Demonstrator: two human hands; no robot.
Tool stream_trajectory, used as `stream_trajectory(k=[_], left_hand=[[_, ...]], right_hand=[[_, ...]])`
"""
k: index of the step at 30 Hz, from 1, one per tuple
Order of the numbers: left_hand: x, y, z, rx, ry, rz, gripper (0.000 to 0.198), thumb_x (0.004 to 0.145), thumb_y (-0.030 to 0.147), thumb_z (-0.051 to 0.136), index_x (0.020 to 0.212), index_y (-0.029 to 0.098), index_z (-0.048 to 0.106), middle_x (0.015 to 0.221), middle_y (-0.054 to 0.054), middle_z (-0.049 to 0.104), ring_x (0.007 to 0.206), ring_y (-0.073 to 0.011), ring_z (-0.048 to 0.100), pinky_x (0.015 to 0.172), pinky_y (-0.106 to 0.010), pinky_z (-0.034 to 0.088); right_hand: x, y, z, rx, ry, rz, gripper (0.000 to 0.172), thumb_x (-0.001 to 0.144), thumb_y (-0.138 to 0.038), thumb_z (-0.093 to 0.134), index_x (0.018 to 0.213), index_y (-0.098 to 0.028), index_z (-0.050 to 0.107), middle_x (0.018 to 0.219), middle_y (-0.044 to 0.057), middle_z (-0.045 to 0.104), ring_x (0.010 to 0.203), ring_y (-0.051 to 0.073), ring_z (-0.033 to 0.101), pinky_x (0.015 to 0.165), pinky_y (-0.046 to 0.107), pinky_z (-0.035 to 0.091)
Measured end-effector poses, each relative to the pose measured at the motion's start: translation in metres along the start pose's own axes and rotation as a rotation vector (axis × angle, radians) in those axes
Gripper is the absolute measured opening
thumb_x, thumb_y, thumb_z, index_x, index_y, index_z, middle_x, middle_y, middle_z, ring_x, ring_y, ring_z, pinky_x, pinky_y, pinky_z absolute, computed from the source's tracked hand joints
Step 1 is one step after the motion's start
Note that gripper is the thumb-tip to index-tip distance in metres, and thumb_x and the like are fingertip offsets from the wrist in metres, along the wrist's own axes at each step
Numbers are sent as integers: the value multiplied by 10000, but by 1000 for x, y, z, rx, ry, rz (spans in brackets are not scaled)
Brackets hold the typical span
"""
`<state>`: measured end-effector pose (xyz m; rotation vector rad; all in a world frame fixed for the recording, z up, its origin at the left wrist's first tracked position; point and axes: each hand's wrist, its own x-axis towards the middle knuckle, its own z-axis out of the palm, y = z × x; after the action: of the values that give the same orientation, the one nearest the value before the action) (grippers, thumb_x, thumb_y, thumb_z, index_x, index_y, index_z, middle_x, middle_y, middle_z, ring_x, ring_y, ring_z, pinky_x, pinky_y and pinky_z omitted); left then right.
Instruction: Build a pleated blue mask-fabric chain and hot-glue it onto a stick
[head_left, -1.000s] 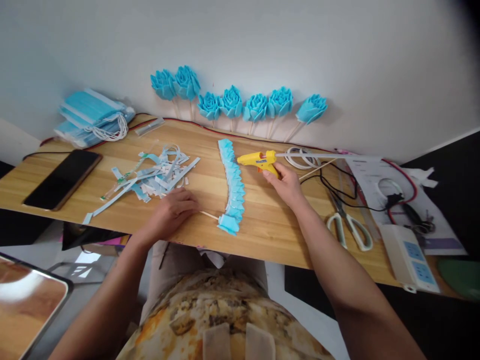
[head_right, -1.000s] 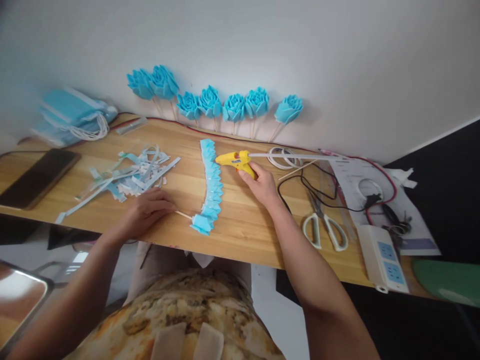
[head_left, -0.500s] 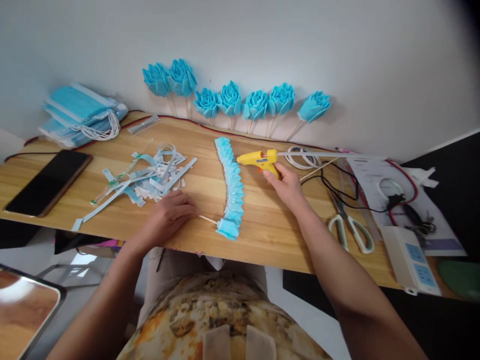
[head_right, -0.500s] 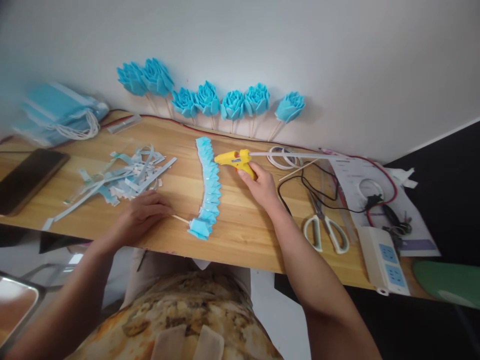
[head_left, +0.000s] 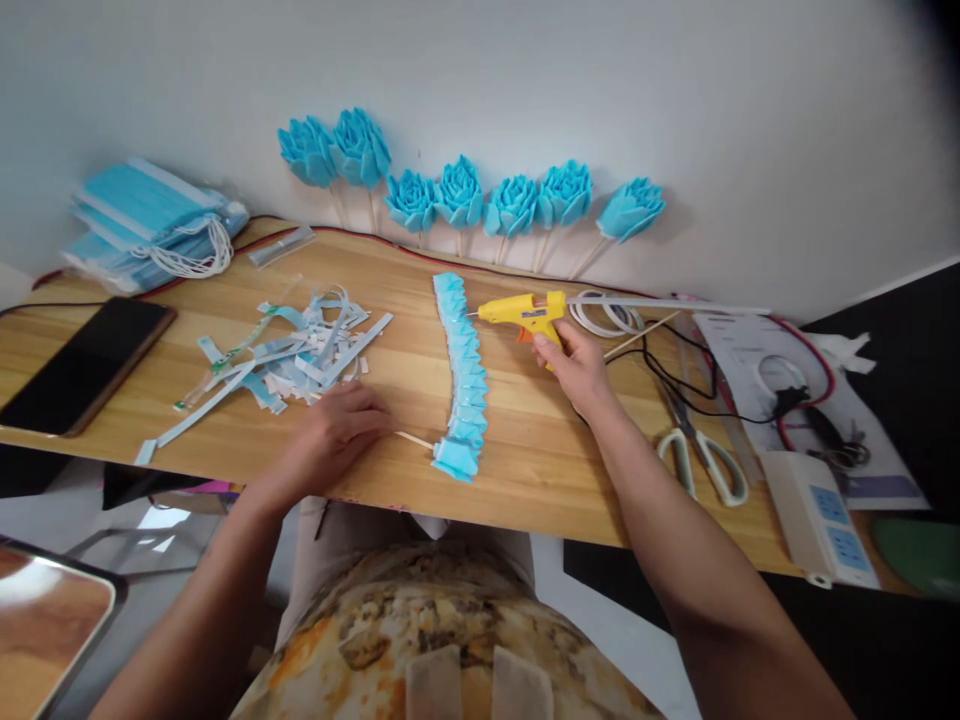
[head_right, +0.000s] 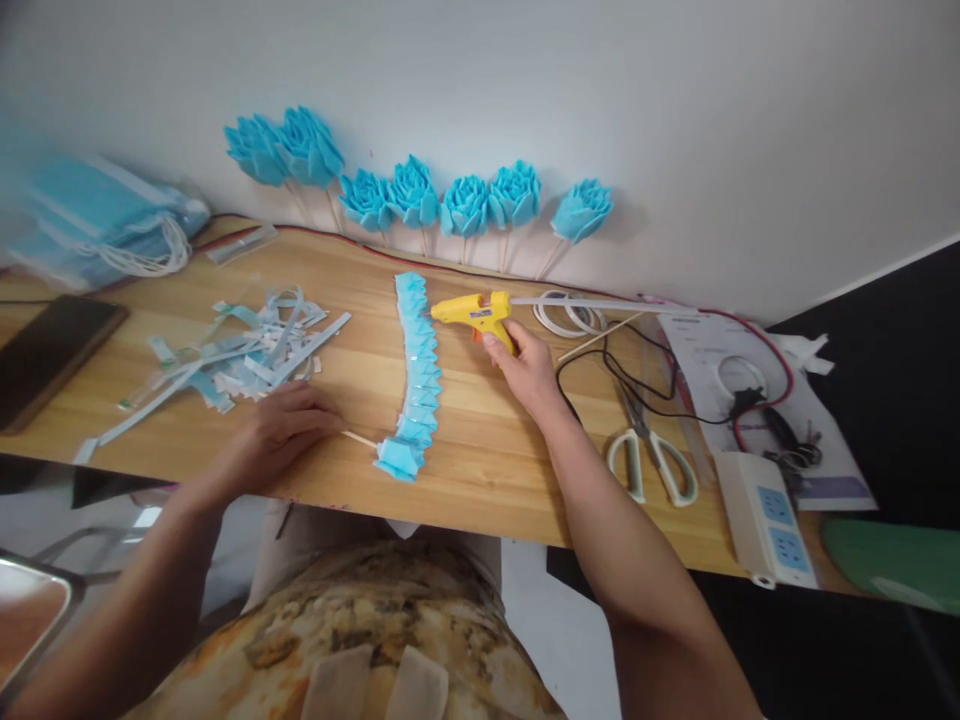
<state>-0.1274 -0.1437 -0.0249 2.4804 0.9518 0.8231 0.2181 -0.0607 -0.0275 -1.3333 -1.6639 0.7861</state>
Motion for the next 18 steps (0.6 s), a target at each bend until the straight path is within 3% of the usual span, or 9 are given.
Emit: stream_trajectory(k=[13, 18], left_hand=[[1, 0, 0, 9, -4, 0, 237, 997, 181, 471, 948, 190, 702, 914, -65, 664, 834, -179, 549, 764, -314, 402], [1, 2, 0, 21, 9, -1, 232, 995, 185, 477, 936, 183, 702, 909, -67, 667, 832, -180, 556, 766, -312, 408]], right_hand=[[-3, -18, 3, -250, -48, -56, 246, 877, -428, 578, 917, -206, 676, 661, -11, 570, 621, 153, 481, 599, 269, 360], [-1, -14, 4, -169, -27, -17, 258, 861, -456, 604, 875, -205, 662, 655, -17, 573, 612, 138, 492, 602, 263, 377]])
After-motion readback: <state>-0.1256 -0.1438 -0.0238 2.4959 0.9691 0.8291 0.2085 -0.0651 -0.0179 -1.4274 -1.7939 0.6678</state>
